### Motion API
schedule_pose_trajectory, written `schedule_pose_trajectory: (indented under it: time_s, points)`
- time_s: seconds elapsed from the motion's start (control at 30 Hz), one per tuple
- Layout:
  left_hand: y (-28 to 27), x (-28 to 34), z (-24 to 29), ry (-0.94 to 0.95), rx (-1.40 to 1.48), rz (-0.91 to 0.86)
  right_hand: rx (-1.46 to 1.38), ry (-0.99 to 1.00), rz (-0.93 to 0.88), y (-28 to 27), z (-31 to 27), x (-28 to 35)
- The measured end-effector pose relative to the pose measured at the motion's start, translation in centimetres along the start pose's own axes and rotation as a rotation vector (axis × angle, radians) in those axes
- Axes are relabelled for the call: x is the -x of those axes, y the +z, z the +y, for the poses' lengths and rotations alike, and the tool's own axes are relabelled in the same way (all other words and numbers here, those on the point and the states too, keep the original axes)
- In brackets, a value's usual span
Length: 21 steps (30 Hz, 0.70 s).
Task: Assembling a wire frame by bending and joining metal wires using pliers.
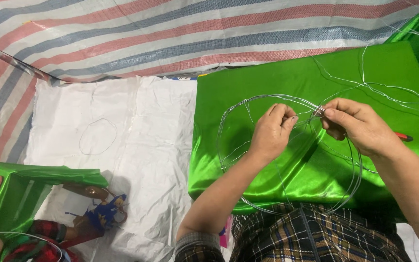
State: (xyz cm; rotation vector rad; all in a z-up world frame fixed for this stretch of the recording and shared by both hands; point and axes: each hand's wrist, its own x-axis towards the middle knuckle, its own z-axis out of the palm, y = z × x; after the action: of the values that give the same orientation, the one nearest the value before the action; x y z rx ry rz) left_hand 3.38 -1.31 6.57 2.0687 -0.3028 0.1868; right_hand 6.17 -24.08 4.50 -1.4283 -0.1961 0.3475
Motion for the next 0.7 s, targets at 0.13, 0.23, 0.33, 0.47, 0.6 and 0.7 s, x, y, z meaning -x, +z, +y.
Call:
schedule_pose_trajectory:
  time_s: [0.13, 0.23, 0.33, 0.47, 0.6, 0.7]
  points:
    - [0.7, -0.3, -1.9, -0.025, 0.003, 0.100, 0.084, 0.043, 0.119, 1.1, -1.1, 0.4]
    - [-0.6, -0.9, -1.2, 0.012, -0.038, -0.024, 0.118, -0.018, 0.090, 1.1, -1.6, 0.8]
    - [-1.9, -1.4, -0.1, 0.091, -0.012, -0.096, 0.116, -0.009, -0.017, 0.4, -1.4, 0.6]
    - [-3.7, -2.2, -0.3, 0.126, -0.099, -0.074, 0.094, 0.030, 0.003, -0.4, -0.7, 0.4]
    - [-8.6, -1.7, -0.3, 0.356, -0.212, 0.145, 0.008, -0.058, 0.072, -1.9, -1.0, 0.6]
    - [-13.4, 0.9, -0.7, 0.181, -0.303, 0.403, -0.160, -0.083, 0.199, -4.6, 0.1, 0.1]
